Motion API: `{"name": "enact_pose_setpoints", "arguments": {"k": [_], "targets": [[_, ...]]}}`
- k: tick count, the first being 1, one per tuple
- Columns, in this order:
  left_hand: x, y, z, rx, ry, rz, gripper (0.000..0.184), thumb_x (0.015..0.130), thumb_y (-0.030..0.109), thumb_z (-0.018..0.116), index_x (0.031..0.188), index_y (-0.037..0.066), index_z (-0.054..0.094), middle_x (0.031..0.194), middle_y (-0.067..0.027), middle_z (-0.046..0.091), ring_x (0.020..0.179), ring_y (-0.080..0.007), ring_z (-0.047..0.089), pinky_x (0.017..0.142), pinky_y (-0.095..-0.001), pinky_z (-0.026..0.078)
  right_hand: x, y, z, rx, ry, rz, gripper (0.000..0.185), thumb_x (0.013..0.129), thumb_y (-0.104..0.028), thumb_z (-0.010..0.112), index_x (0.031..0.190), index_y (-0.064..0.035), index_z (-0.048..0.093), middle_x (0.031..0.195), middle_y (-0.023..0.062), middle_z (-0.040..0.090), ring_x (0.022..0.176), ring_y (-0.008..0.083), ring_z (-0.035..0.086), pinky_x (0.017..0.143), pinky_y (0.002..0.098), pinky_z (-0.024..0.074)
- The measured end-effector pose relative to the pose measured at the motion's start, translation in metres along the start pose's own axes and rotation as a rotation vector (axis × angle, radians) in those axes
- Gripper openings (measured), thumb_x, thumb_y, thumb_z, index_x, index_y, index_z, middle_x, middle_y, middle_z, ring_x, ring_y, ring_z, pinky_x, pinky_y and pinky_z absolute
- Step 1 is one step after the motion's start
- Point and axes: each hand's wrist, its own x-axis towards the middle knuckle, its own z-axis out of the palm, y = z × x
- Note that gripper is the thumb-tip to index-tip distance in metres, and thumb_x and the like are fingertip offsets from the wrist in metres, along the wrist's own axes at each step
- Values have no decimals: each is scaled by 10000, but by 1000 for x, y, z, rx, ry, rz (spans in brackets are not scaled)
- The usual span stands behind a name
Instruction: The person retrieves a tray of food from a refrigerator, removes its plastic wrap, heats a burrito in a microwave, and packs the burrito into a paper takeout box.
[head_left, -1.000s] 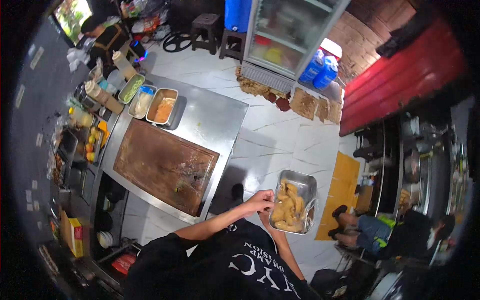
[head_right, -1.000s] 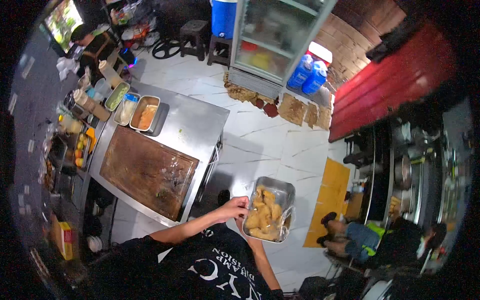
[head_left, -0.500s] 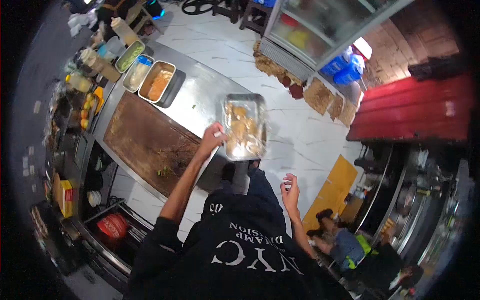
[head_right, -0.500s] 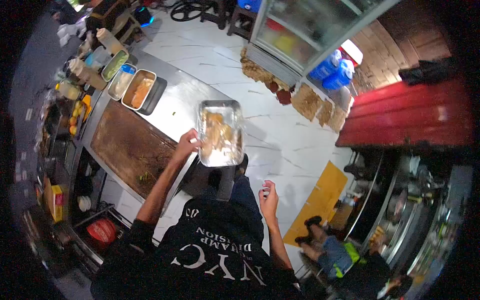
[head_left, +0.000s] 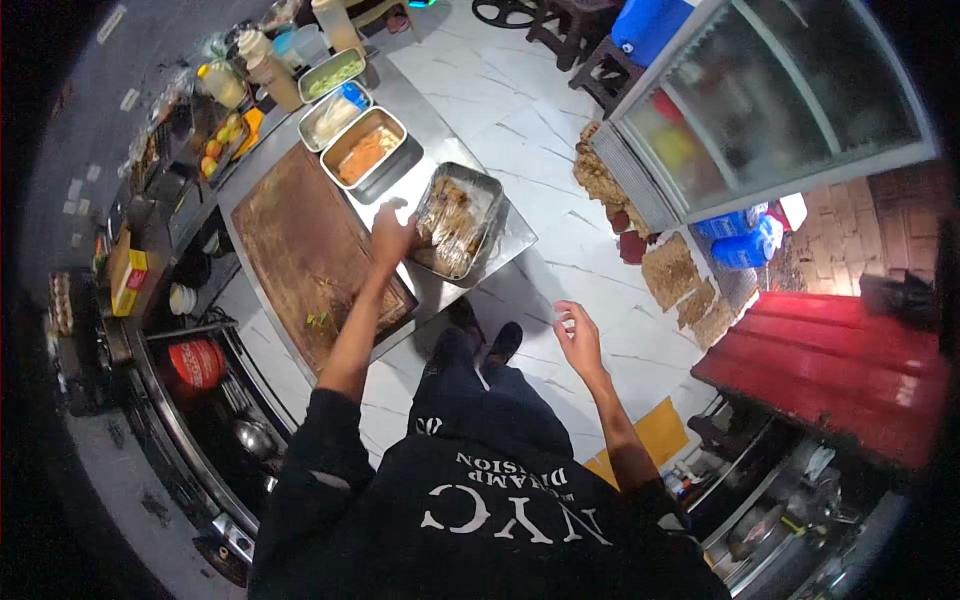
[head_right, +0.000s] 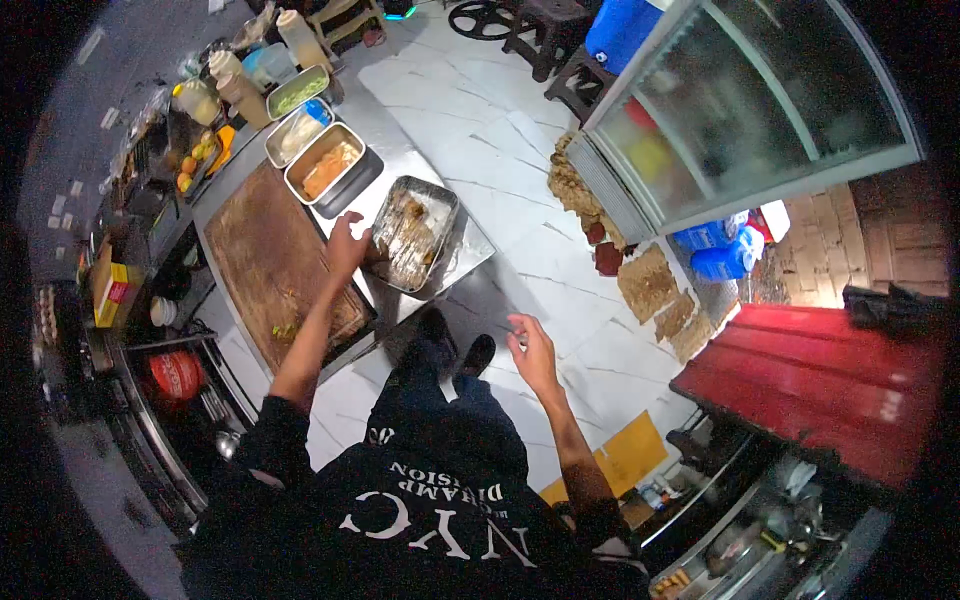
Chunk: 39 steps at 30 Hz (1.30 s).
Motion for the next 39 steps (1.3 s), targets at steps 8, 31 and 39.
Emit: {"name": "enact_pose_setpoints", "arguments": {"k": [8, 31, 39], "targets": [[-92, 77, 28, 120, -576, 168, 455, 799, 227, 667, 1217, 132, 516, 840, -116, 679, 757, -319, 662, 651, -452, 517, 104, -49, 42, -369, -222, -345, 428, 821, -100, 627, 1235, -186, 558, 957, 108, 581, 813, 290, 614, 711, 385, 512], [-132, 57, 18, 340, -311, -10, 294, 802, 169, 608, 1089, 208, 556, 805, -80, 580, 588, -266, 629, 514, -405, 489, 278, -18, 29, -926, -712, -1035, 443, 827, -145, 559, 1264, -184, 494, 938, 108, 608, 771, 279, 646, 562, 388, 504], [-123, 78, 17, 352, -318, -171, 160, 879, 259, 594, 996, 165, 541, 844, -84, 595, 649, -301, 637, 517, -421, 487, 295, -4, 21, -791, -772, -1015, 420, 844, -155, 556, 1258, -179, 494, 920, 110, 603, 818, 280, 624, 596, 423, 506]]}}
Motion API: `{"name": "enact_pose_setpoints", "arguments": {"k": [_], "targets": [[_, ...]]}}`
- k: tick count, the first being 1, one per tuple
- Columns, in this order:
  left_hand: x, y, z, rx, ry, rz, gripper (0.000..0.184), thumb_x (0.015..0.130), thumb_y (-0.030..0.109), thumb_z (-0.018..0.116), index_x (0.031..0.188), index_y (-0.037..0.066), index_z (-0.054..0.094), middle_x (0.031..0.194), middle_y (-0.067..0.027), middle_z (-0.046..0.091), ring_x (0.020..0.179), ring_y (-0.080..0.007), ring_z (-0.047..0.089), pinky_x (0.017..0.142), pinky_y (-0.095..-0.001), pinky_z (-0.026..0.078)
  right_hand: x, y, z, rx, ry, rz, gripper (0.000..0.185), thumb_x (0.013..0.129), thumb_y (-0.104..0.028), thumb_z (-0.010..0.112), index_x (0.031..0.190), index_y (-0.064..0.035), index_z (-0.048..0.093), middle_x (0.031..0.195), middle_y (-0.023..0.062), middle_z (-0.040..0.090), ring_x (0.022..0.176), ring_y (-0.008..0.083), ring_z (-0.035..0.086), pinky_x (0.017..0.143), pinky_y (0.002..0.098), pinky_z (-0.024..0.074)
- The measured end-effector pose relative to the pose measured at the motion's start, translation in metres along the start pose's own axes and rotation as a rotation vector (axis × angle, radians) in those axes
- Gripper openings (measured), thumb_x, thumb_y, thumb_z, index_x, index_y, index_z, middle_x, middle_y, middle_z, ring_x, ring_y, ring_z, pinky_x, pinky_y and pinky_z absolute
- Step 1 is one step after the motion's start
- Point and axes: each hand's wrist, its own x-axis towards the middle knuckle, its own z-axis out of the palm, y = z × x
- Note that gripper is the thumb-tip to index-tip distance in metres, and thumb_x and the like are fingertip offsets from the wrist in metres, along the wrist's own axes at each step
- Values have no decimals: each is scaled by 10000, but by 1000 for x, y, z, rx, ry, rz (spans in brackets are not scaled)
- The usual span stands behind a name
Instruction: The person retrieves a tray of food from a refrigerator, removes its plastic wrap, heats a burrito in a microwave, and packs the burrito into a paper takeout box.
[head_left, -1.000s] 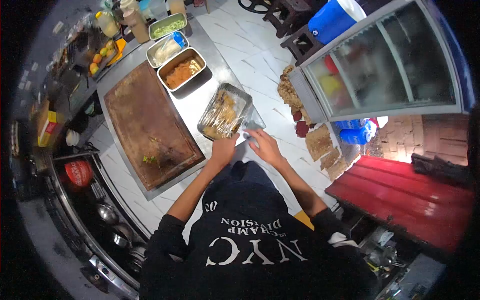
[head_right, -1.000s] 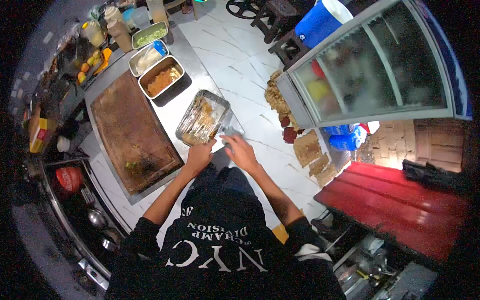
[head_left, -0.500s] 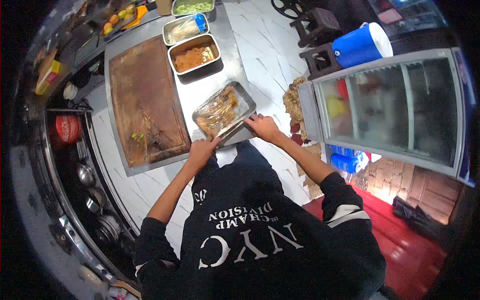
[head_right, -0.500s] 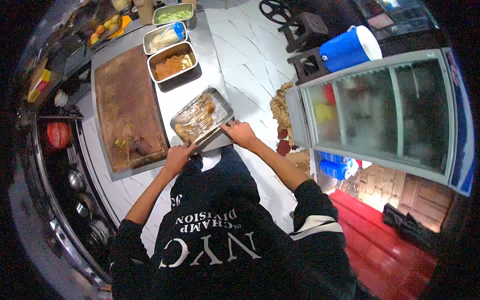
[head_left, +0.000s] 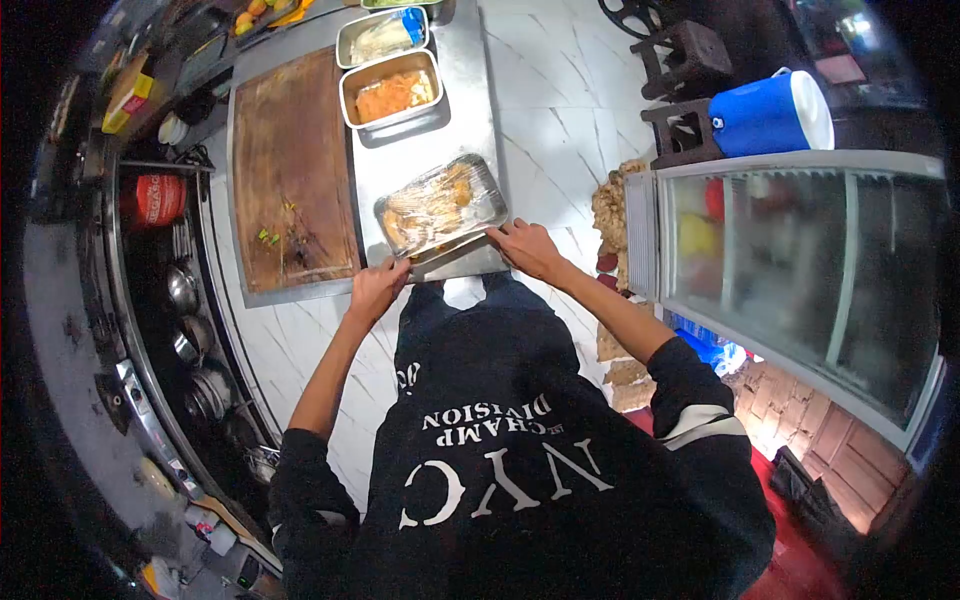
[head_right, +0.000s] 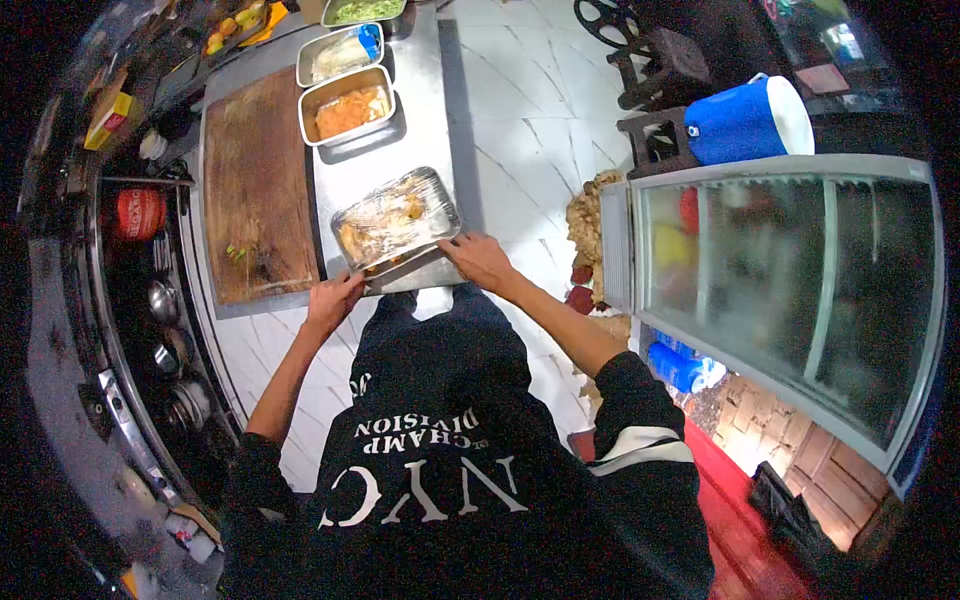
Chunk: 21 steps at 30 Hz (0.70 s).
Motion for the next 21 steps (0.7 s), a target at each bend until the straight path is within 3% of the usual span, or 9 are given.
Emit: {"name": "enact_pose_setpoints", "arguments": {"k": [4, 7, 8, 11, 12, 16, 21], "targets": [[2, 28, -1, -150, 108, -251, 186, 885, 277, 616, 999, 135, 576, 872, -95, 604, 682, -319, 633, 549, -436, 490, 5, -19, -4, 131, 15, 73, 428, 836, -171, 605, 1252, -166, 503, 932, 99, 600, 860, 274, 608, 663, 427, 512], [7, 51, 14, -247, 375, -434, 222, 868, 245, 649, 1001, 83, 573, 889, -119, 574, 699, -340, 625, 578, -435, 488, 1, -31, -15, 301, 256, 68, 448, 823, -157, 643, 1247, -125, 501, 891, 79, 600, 843, 269, 601, 697, 406, 510], [11, 57, 18, -322, 436, -491, 306, 840, 228, 679, 1047, 56, 532, 868, -129, 565, 735, -352, 620, 626, -434, 490, -1, -34, -21, 417, 215, 183, 541, 784, -148, 691, 1267, -67, 460, 1031, 142, 572, 971, 330, 568, 809, 422, 488], [19, 64, 30, -527, 547, -673, 527, 778, 199, 730, 1149, -8, 419, 885, -165, 573, 835, -386, 611, 745, -434, 481, 10, -44, -17, 486, 517, 378, 691, 739, -173, 731, 1322, -37, 386, 1239, 242, 440, 1158, 411, 456, 930, 459, 438], [23, 62, 36, -587, 574, -732, 592, 761, 193, 741, 1178, -27, 382, 904, -178, 583, 867, -397, 610, 781, -435, 476, 16, -47, -14, 528, 459, 452, 866, 696, -187, 759, 1396, -29, 274, 1361, 286, 271, 1261, 461, 329, 1017, 483, 370], [32, 62, 46, -841, 469, -871, 650, 779, 176, 695, 1264, -35, 317, 1012, -292, 615, 939, -438, 613, 846, -441, 463, 38, -63, 0, 589, 462, 544, 952, 687, -133, 733, 1437, 3, 163, 1354, 265, 287, 1265, 452, 327, 1071, 462, 312], [24, 43, 61, -800, 427, -828, 522, 817, 129, 591, 1285, 16, 390, 938, -275, 641, 896, -441, 624, 773, -477, 473, 50, -64, 6, 656, 489, 668, 932, 688, -82, 694, 1437, 33, 152, 1327, 273, 320, 1244, 450, 356, 1039, 454, 348]]}}
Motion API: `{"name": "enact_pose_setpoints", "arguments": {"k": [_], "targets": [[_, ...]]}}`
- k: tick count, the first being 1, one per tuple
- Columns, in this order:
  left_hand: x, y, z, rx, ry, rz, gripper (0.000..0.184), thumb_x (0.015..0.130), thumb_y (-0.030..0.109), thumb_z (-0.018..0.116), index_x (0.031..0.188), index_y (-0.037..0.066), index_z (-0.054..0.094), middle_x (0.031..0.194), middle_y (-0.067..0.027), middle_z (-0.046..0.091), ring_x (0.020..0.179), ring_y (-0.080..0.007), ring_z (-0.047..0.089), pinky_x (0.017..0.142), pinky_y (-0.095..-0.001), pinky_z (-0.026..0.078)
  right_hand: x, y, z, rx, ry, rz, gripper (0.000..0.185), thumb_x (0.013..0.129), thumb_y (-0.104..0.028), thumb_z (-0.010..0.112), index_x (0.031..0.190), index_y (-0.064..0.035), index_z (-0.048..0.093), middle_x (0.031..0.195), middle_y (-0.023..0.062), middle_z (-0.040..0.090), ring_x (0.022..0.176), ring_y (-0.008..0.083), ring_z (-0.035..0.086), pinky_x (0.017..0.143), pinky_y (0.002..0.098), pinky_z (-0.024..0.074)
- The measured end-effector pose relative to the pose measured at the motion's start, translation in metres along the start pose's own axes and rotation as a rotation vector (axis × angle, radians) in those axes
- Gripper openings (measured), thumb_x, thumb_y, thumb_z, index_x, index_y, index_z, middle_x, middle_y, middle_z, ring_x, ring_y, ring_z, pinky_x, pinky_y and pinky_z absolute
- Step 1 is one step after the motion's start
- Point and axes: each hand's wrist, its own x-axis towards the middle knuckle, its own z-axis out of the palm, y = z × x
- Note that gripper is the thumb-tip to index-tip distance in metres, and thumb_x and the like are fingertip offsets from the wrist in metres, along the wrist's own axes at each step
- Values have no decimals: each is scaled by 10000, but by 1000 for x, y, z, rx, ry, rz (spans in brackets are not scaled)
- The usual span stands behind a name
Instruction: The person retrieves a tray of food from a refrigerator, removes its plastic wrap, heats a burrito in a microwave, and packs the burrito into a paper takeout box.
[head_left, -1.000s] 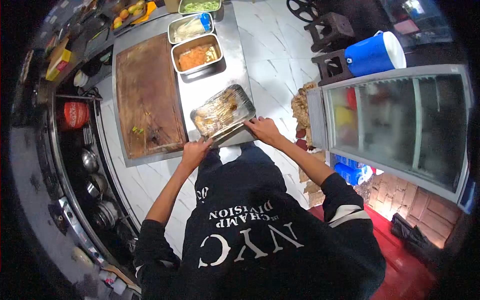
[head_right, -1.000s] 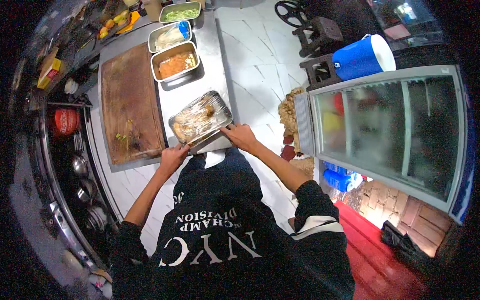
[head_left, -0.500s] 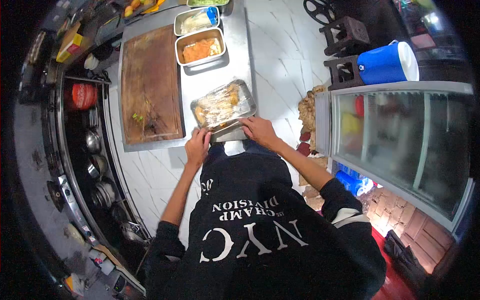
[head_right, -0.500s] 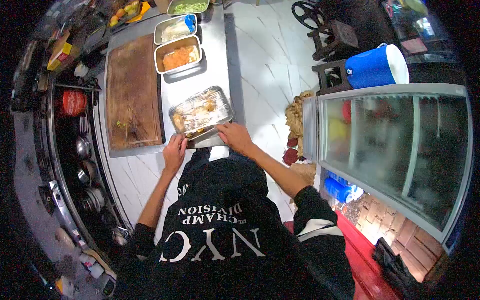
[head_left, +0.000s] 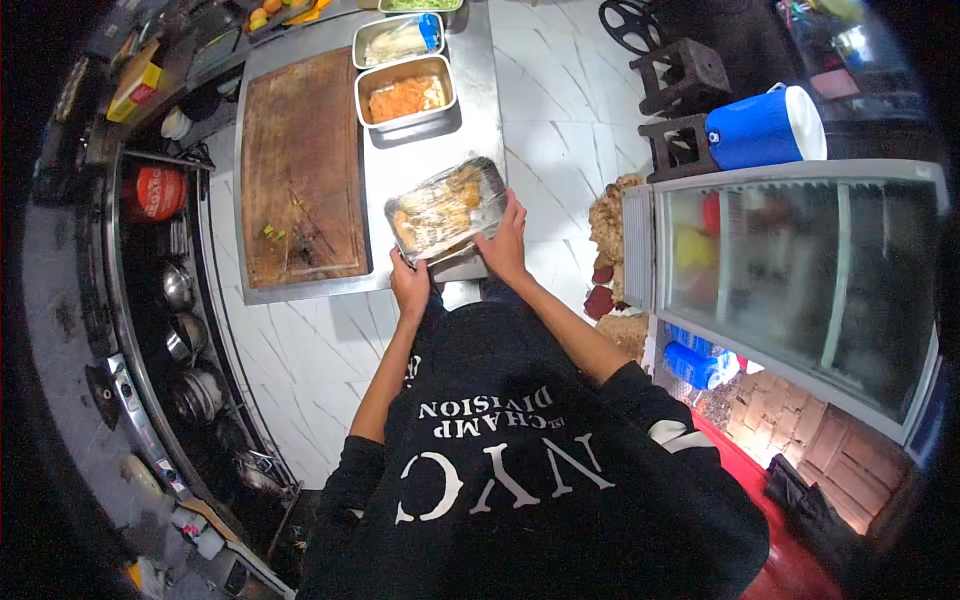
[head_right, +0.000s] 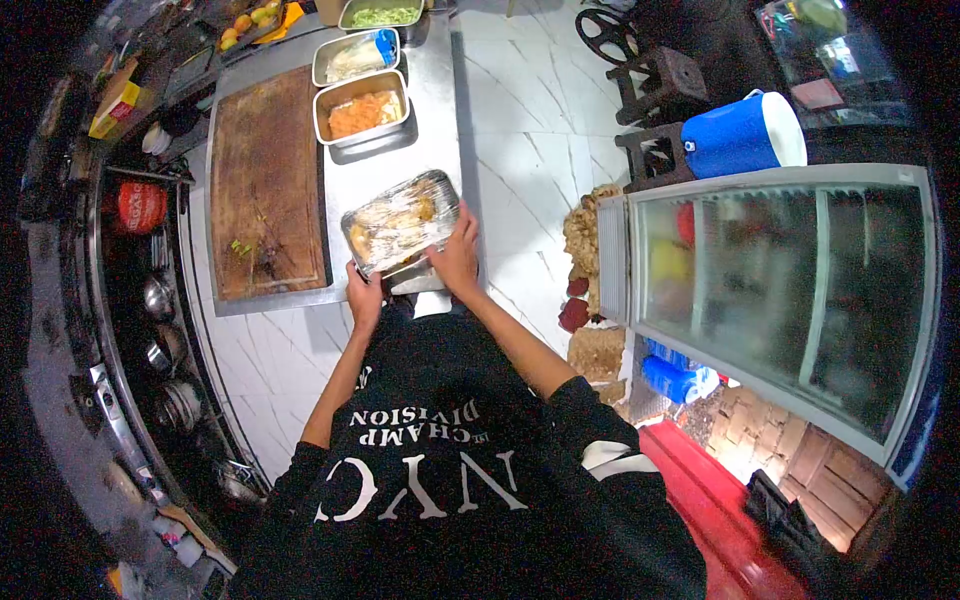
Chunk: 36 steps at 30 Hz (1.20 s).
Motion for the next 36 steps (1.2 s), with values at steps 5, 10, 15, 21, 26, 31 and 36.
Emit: {"name": "enact_pose_setpoints", "arguments": {"k": [5, 10, 15, 21, 26, 31, 36], "targets": [[7, -3, -11, 39, -51, 31, 411, 831, 96, 550, 1231, 34, 479, 881, -261, 652, 839, -436, 634, 720, -497, 473, 12, 27, -8, -53, -43, -80, 858, 701, -43, 687, 1433, 14, 243, 1224, 260, 473, 1147, 425, 479, 973, 433, 414], [14, -2, -22, 52, -92, 73, 360, 851, 83, 521, 1206, 20, 519, 868, -275, 643, 839, -436, 629, 727, -492, 478, 16, 40, -20, -42, -96, -171, 776, 714, -20, 674, 1411, 19, 334, 1219, 263, 544, 1079, 409, 549, 960, 424, 427], [18, 2, -27, 83, -61, 189, 291, 866, 86, 503, 1131, -29, 543, 731, -209, 629, 629, -339, 625, 602, -439, 474, 23, 51, -25, 9, -150, -201, 737, 710, -2, 664, 1395, -2, 390, 1216, 269, 568, 994, 390, 611, 899, 406, 470], [27, -3, -33, 157, -106, 148, 303, 874, 107, 486, 1148, -3, 555, 801, -248, 641, 734, -396, 640, 679, -475, 484, 29, 48, -35, -36, -302, -30, 640, 739, -8, 626, 1356, -45, 463, 941, 271, 633, 801, 348, 656, 738, 340, 506], [30, 3, -39, 122, -173, 106, 324, 875, 111, 473, 1173, 15, 556, 832, -258, 652, 770, -404, 652, 706, -483, 493, 31, 54, -35, 91, -297, -35, 615, 745, -6, 604, 1345, -62, 478, 810, 248, 617, 692, 267, 639, 681, 309, 488], [28, 26, -45, 178, -193, 23, 322, 877, 112, 480, 1174, 20, 559, 839, -276, 647, 787, -399, 654, 716, -475, 498, 34, 74, -20, 250, -233, -117, 634, 739, -19, 612, 1354, -46, 461, 855, 238, 647, 752, 243, 659, 697, 287, 481], [27, 20, -39, 185, -103, 108, 556, 852, 91, 537, 1371, -2, 362, 1103, -285, 577, 1004, -422, 586, 855, -467, 464, 20, 43, -20, -31, -140, -114, 812, 704, -29, 684, 1432, -20, 326, 996, 237, 658, 902, 361, 655, 840, 363, 502]]}}
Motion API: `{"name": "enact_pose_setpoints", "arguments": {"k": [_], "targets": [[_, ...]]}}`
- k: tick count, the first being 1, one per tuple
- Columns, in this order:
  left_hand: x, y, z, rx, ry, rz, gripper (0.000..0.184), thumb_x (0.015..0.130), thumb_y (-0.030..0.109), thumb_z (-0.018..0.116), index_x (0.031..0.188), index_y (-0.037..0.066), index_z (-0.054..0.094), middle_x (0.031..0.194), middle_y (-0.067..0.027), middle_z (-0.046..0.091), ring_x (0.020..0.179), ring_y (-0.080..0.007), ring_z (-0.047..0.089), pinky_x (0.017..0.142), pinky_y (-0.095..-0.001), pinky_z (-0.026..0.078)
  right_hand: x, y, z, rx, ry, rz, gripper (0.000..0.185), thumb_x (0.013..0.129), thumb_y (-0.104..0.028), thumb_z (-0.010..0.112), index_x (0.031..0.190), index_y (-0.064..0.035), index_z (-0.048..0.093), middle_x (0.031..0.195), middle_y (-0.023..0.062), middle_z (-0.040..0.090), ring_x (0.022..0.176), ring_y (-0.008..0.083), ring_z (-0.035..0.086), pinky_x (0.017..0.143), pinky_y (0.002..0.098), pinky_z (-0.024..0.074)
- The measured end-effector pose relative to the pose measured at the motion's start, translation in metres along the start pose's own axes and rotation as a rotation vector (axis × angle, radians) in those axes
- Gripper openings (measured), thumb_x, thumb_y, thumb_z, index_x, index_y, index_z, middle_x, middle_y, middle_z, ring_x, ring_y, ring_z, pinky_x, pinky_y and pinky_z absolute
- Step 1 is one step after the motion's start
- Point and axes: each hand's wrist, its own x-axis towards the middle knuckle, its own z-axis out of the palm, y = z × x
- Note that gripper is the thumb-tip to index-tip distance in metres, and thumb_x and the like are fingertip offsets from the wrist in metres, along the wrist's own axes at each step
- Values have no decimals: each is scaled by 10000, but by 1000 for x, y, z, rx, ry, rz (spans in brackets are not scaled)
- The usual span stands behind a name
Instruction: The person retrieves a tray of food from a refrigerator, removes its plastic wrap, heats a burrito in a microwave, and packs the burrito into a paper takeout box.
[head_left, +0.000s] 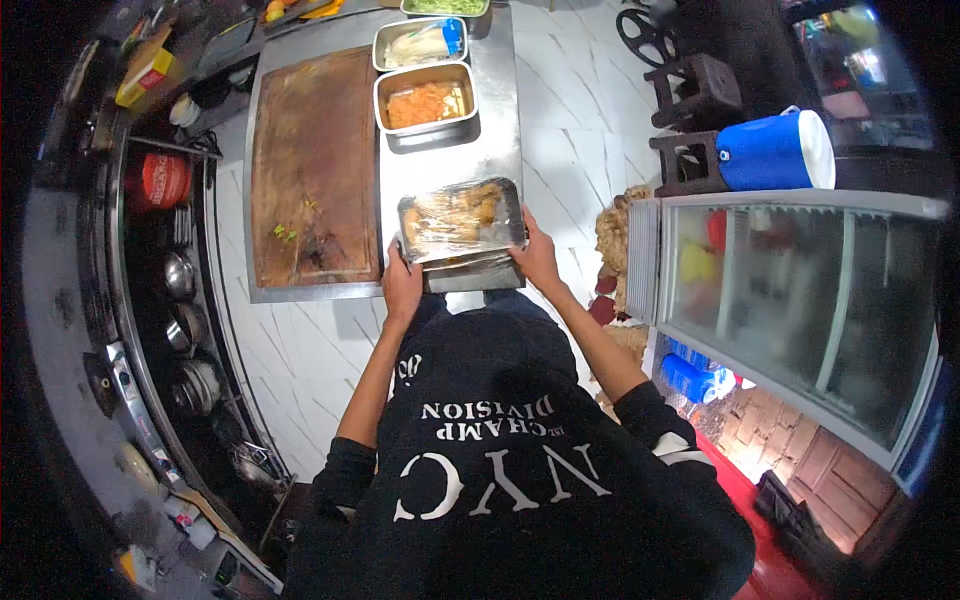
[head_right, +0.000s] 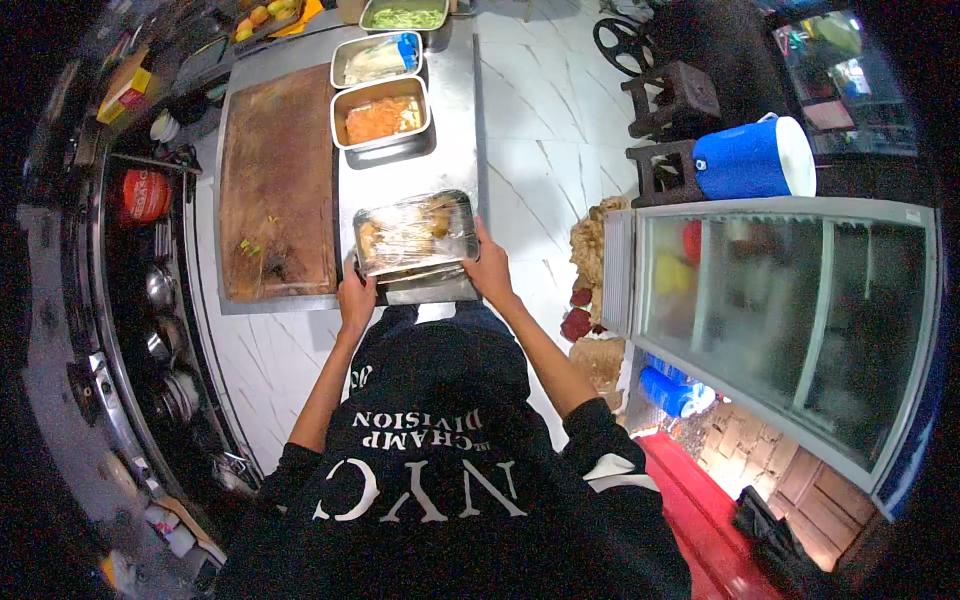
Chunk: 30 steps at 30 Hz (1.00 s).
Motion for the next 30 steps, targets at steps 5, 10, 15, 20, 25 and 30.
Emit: {"name": "enact_pose_setpoints", "arguments": {"k": [5, 10, 15, 20, 25, 30], "targets": [[9, 26, -19, 240, 9, 372, 878, 723, 2, 698, 1452, -7, 210, 1464, -261, 265, 1291, -413, 374, 1032, -419, 369, 0, -41, -12, -220, -5, -199, 992, 638, -1, 734, 1475, -61, 204, 1440, 257, 310, 1290, 419, 369, 1022, 424, 394], [44, 45, -35, 467, -148, 467, 1107, 574, 67, 833, 1455, -13, 167, 1514, -245, 184, 1369, -400, 275, 1055, -471, 346, 21, -72, -20, -511, -163, -249, 1106, 580, -54, 801, 1472, -19, 148, 1496, 261, 181, 1338, 435, 288, 1067, 423, 364], [66, 41, -46, 442, -262, 468, 1116, 577, 149, 839, 1447, -41, 165, 1432, -222, 331, 1314, -370, 357, 1013, -465, 384, 40, -50, -16, -358, -198, -247, 1231, 520, -78, 843, 1487, -46, 81, 1483, 258, 198, 1321, 433, 314, 1028, 439, 411], [71, 34, -48, 443, -226, 535, 1071, 608, 172, 814, 1440, -58, 179, 1353, -208, 415, 1220, -361, 430, 981, -457, 400, 48, -37, -20, -308, -253, -201, 1193, 552, -90, 815, 1489, -52, 78, 1482, 220, 227, 1308, 389, 351, 997, 437, 443], [71, 30, -56, 486, -278, 536, 1032, 638, 168, 788, 1447, -45, 183, 1359, -188, 418, 1208, -353, 437, 969, -461, 392, 48, -54, -35, -360, -309, -135, 1090, 605, -83, 759, 1483, -41, 114, 1485, 181, 256, 1311, 374, 354, 1015, 404, 430], [73, 10, -52, 442, -291, 536, 982, 692, 165, 734, 1469, -13, 161, 1428, -172, 374, 1267, -320, 410, 963, -474, 380, 41, -25, -23, -269, -206, -281, 1095, 603, -60, 786, 1488, -67, 141, 1496, 187, 245, 1330, 388, 332, 1056, 404, 378]]}}
